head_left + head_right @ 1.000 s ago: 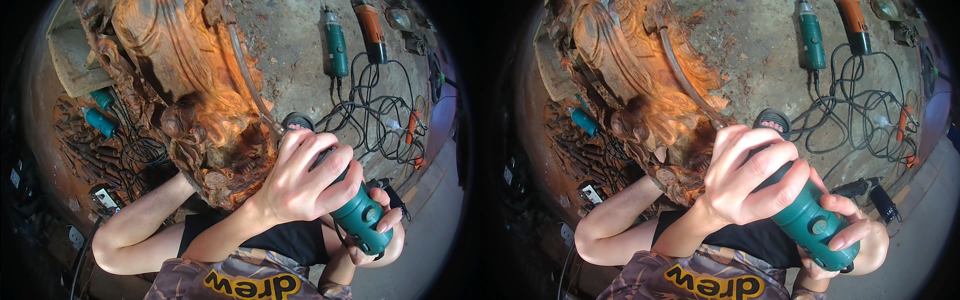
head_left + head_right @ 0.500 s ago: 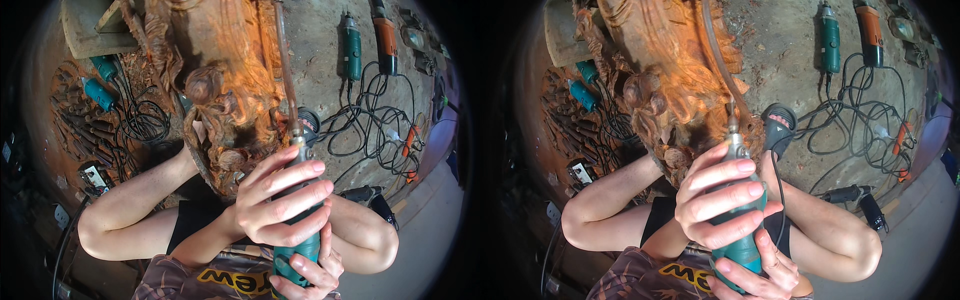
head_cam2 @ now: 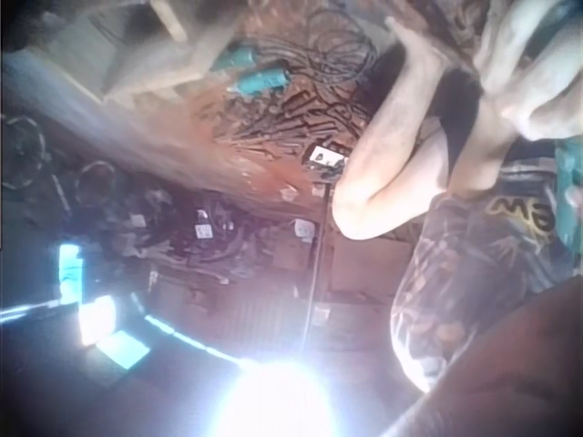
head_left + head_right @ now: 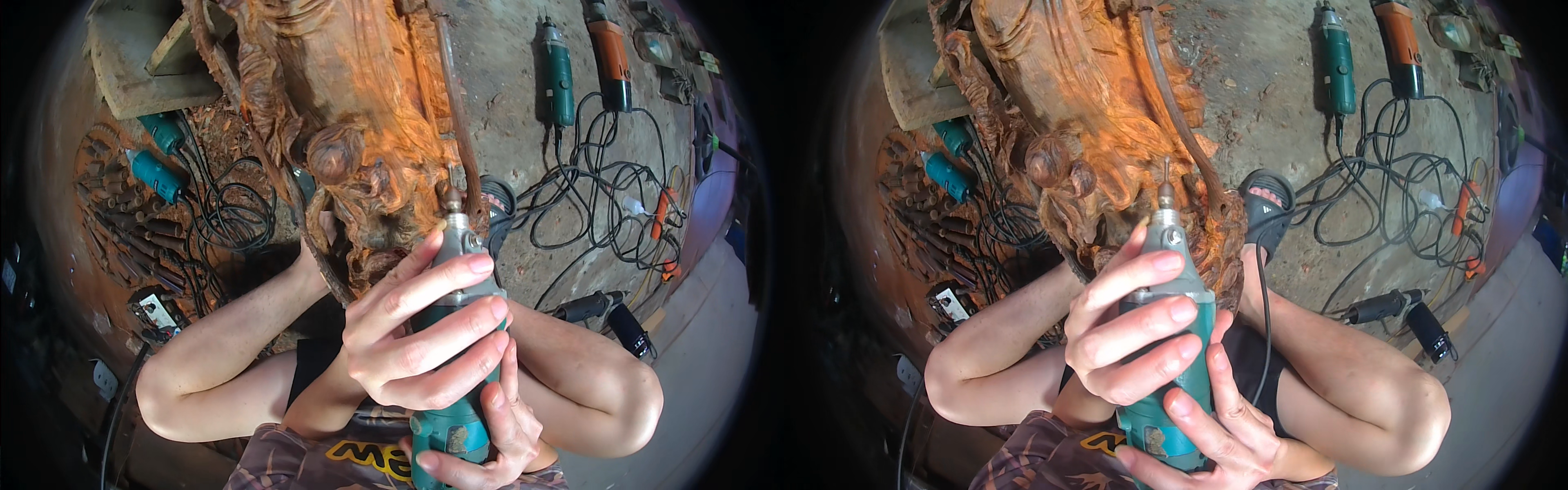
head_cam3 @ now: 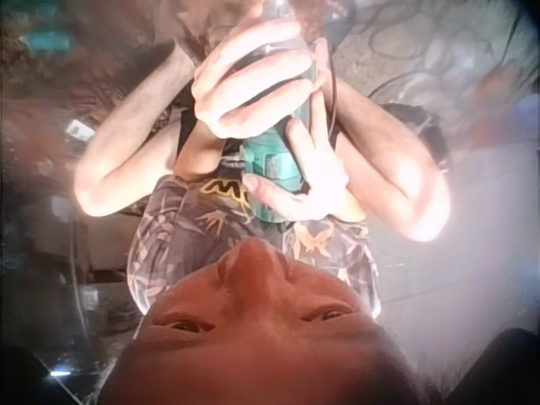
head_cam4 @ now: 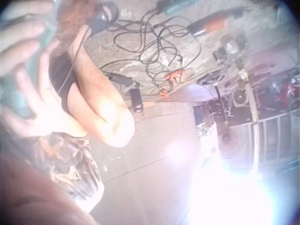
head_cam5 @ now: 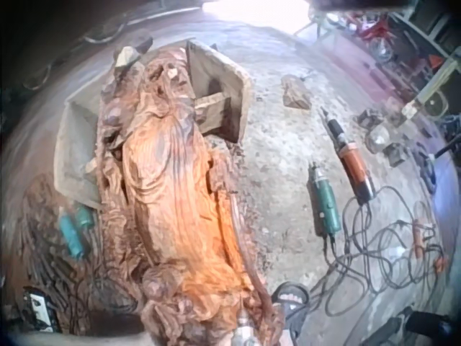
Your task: The person uses a green rotary tool to carve details into a large piece of wood. They hold the tool with both hands and move it along the surface, removing wood shavings and shaping the piece.
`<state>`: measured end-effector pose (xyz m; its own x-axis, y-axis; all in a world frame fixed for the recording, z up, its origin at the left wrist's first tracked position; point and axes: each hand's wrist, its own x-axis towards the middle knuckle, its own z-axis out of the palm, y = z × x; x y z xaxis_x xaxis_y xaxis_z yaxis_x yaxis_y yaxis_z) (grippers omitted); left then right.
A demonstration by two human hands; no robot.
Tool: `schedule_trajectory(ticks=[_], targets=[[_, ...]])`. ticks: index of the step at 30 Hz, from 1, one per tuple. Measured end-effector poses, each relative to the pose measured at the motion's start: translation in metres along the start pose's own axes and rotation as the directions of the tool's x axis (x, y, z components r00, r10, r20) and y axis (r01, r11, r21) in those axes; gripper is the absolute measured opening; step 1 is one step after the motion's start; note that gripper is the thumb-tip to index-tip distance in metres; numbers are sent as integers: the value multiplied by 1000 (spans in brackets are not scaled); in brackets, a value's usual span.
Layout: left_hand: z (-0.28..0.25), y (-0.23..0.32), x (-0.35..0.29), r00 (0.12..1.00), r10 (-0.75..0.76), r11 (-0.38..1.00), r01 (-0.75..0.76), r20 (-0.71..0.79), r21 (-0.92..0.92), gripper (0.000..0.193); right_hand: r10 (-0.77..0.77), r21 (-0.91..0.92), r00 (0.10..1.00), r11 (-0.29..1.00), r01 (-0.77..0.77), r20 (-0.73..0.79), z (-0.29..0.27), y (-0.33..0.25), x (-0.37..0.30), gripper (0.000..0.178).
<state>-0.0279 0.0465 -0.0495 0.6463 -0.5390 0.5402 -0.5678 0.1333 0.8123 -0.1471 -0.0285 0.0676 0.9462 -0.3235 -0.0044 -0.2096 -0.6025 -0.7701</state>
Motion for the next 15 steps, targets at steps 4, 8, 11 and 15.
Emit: schedule_trajectory(ticks=[4,8,11,15], targets=[[-1,-3,1,1000,14,999,-14,-1,33,30,-613,-278,777,729,625,141,-12,43,25,35],[5,-5,6,1000,2,1000,-1,-30,15,33,-807,-372,524,414,831,272,-16,69,24,34],[3,-5,8,999,-22,1000,21,32,22,31,-315,-149,948,941,305,-50,7,27,-6,40],[-2,-7,10,995,-39,999,36,94,41,29,-280,-140,958,953,270,-57,1,34,0,42]])
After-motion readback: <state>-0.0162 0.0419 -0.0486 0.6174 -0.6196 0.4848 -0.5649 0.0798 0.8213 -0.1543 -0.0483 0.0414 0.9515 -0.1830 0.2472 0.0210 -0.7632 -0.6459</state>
